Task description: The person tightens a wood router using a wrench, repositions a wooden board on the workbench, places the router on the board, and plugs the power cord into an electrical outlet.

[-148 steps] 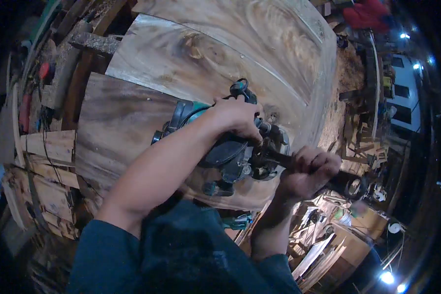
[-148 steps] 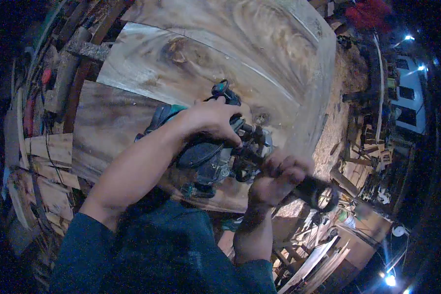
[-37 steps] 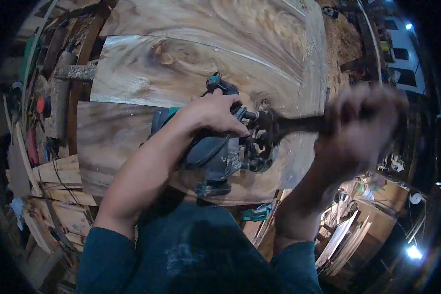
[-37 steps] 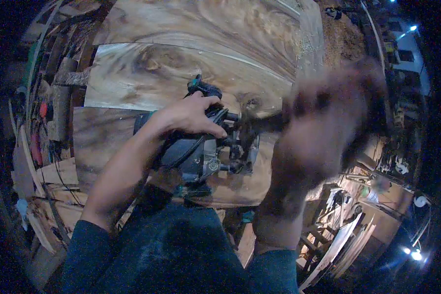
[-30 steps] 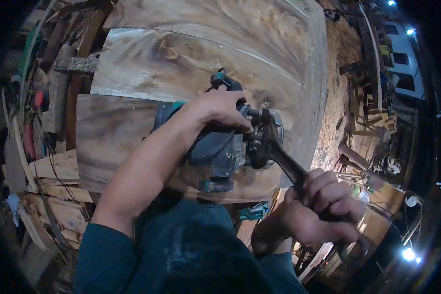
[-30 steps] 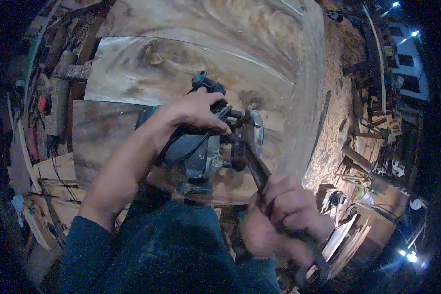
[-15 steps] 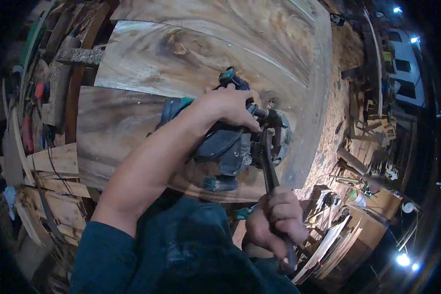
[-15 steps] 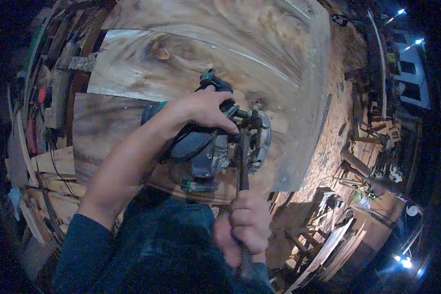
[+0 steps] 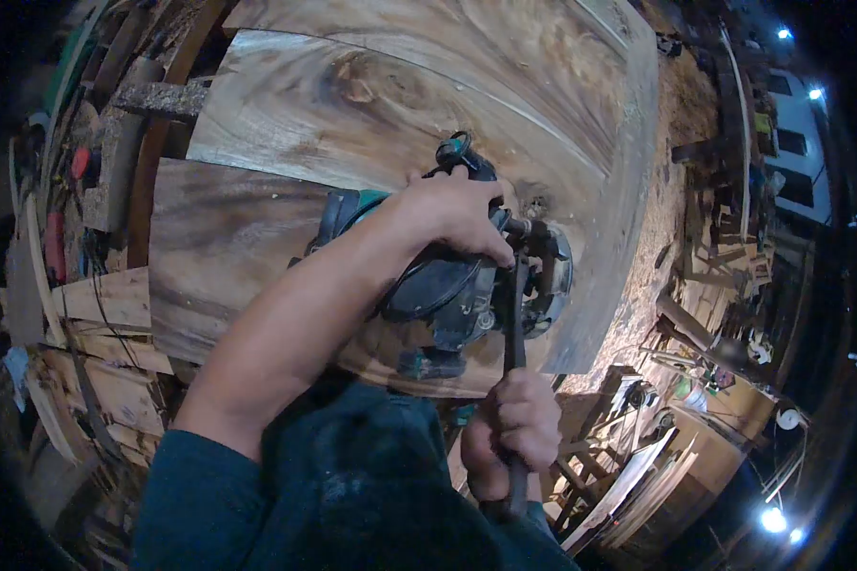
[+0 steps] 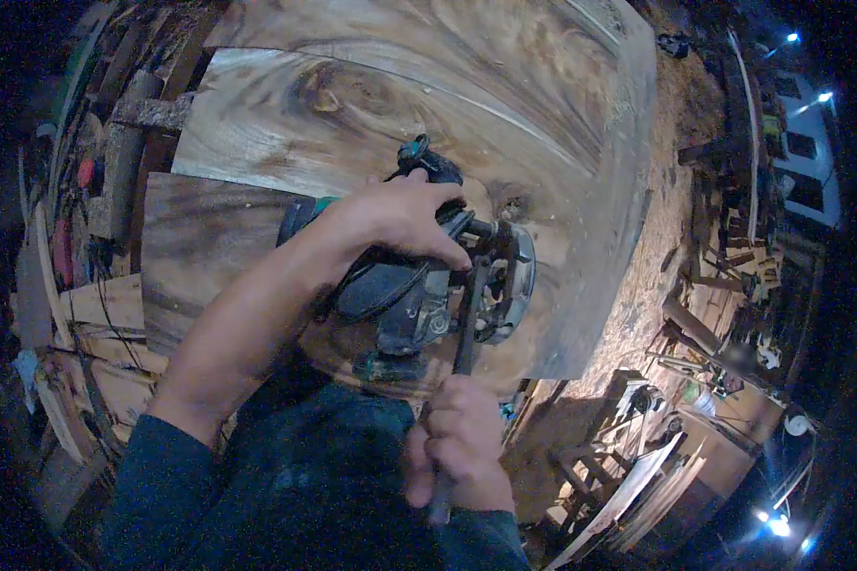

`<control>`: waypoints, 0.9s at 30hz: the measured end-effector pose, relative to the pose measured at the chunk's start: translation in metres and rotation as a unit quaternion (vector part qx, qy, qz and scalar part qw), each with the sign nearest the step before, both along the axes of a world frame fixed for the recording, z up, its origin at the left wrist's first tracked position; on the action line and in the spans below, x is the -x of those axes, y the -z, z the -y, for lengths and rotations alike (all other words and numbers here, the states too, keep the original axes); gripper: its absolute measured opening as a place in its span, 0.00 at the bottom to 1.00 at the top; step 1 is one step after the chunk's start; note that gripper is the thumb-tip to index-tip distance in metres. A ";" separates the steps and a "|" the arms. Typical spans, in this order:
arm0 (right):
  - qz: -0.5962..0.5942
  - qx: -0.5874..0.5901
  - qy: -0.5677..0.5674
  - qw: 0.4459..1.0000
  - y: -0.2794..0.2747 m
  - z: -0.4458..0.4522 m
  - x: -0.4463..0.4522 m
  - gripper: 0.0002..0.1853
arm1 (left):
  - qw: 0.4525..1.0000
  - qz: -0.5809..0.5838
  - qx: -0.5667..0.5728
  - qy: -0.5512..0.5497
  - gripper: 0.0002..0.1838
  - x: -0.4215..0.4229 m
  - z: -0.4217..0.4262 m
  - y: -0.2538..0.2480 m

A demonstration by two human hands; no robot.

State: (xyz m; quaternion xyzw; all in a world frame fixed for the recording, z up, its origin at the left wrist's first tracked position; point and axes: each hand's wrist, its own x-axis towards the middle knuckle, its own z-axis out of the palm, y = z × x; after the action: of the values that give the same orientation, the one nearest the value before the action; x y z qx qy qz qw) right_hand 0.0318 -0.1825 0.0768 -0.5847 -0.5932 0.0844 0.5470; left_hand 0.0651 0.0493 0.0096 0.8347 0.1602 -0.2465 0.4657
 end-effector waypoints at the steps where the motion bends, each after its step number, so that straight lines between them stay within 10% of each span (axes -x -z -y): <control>1: -0.008 -0.039 0.024 0.999 0.004 -0.005 -0.003 0.21 | 1.000 0.008 -0.015 0.008 0.54 0.001 0.000 0.000; 6: -0.145 -0.127 0.279 0.941 -0.010 -0.059 -0.005 0.27 | 0.998 0.047 -0.014 0.028 0.54 0.003 -0.001 0.004; 12: -0.155 -0.097 0.104 0.978 -0.002 -0.040 -0.039 0.29 | 0.998 0.055 -0.011 0.039 0.50 0.001 -0.002 0.006; 16: -0.200 -0.075 0.183 0.959 0.000 -0.045 -0.042 0.23 | 0.997 0.068 -0.016 0.043 0.48 0.004 -0.004 0.003; 20: 0.124 0.072 0.340 0.929 0.008 -0.056 -0.080 0.20 | 0.996 0.073 -0.029 0.045 0.46 0.004 -0.003 0.002; 27: -0.190 0.279 0.395 0.855 -0.056 -0.152 -0.118 0.23 | 0.996 0.069 -0.030 0.049 0.47 0.005 -0.003 0.001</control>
State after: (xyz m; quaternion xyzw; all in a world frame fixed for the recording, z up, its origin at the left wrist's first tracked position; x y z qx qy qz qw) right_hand 0.1496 -0.0308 0.1328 -0.8704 -0.1485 0.1323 0.4505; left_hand 0.0605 0.0525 0.0081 0.8699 0.0939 -0.2063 0.4381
